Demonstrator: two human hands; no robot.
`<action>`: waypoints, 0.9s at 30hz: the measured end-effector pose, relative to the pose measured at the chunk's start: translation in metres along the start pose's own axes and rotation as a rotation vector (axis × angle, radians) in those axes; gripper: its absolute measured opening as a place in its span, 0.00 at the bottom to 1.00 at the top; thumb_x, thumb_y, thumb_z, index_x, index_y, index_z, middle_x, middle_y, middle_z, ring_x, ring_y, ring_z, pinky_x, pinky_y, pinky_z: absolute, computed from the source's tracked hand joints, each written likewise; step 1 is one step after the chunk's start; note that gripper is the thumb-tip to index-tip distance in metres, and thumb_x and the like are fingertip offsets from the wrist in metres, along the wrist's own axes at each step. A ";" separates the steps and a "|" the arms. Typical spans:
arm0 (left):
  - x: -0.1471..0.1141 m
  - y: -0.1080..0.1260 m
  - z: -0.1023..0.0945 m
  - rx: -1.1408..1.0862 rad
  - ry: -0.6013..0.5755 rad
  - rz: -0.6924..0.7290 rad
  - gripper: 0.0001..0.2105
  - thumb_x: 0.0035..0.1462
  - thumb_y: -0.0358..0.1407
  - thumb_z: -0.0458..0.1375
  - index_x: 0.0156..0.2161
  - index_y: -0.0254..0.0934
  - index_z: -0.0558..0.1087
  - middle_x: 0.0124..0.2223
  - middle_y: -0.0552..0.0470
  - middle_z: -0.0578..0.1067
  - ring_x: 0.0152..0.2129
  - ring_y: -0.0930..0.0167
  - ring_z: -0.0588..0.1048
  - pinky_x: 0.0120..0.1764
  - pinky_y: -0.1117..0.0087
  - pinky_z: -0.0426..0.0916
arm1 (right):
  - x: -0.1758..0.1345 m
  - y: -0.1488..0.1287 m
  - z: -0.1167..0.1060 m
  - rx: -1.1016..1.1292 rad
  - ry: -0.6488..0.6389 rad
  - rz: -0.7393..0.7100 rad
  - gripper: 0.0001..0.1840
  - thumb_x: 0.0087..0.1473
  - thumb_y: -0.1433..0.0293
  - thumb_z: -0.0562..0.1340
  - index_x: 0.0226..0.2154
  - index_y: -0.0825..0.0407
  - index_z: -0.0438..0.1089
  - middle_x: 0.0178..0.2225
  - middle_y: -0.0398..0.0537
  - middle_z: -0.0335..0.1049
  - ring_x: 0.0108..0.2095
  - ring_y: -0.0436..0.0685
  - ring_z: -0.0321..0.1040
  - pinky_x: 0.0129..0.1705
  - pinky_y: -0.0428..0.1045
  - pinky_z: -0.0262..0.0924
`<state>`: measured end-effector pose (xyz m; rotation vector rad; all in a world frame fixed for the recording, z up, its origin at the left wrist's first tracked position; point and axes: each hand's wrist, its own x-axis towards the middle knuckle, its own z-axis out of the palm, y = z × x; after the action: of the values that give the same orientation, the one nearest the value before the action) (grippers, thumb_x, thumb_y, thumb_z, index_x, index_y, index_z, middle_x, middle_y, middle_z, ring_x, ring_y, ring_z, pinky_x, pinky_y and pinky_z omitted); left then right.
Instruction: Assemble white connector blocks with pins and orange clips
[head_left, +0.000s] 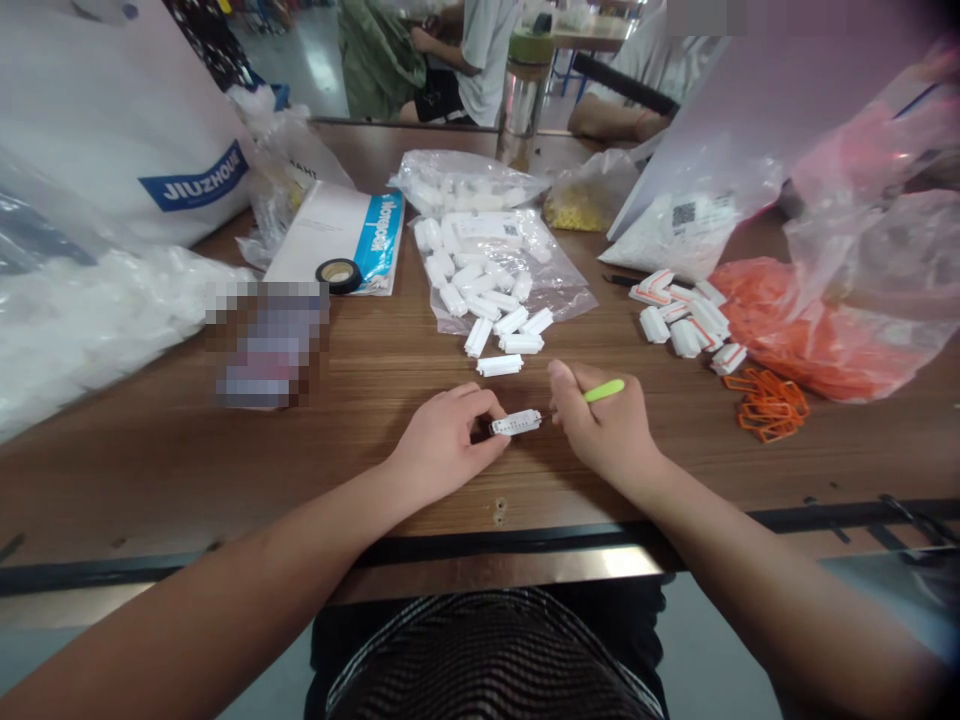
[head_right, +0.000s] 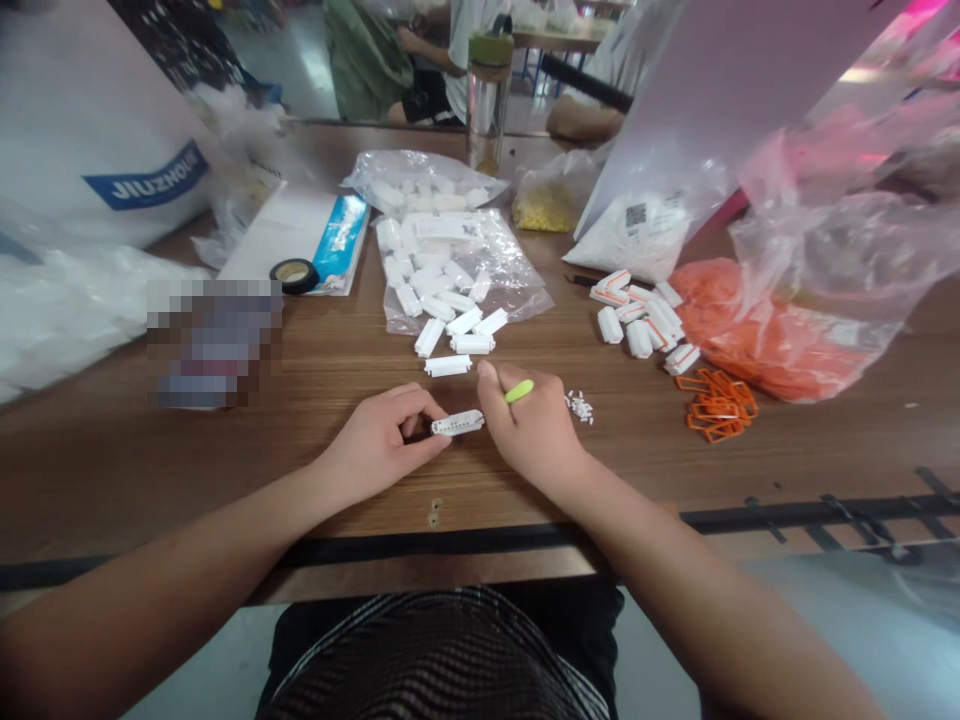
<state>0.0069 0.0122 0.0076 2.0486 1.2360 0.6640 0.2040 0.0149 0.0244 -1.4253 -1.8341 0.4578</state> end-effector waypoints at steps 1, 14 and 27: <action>0.000 0.000 0.000 -0.003 0.004 -0.002 0.01 0.53 0.32 0.61 0.33 0.38 0.73 0.28 0.57 0.65 0.25 0.73 0.65 0.31 0.70 0.58 | -0.001 -0.002 0.000 -0.048 -0.014 -0.058 0.24 0.65 0.63 0.53 0.17 0.50 0.58 0.15 0.40 0.60 0.18 0.47 0.57 0.25 0.48 0.52; -0.001 0.003 0.000 0.000 0.007 -0.003 0.01 0.52 0.31 0.61 0.32 0.37 0.73 0.28 0.56 0.66 0.24 0.74 0.64 0.29 0.71 0.58 | -0.005 0.005 -0.002 0.053 0.002 -0.124 0.23 0.64 0.66 0.54 0.18 0.51 0.61 0.16 0.39 0.61 0.19 0.47 0.59 0.25 0.47 0.54; -0.002 0.003 0.001 -0.006 0.016 -0.023 0.02 0.51 0.30 0.61 0.32 0.38 0.74 0.28 0.57 0.67 0.24 0.74 0.65 0.30 0.70 0.59 | -0.002 0.003 -0.006 0.206 0.072 0.051 0.26 0.64 0.63 0.55 0.16 0.52 0.63 0.15 0.40 0.62 0.17 0.46 0.59 0.22 0.45 0.54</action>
<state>0.0088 0.0094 0.0091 2.0244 1.2633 0.6740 0.2106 0.0130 0.0256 -1.3327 -1.6457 0.5955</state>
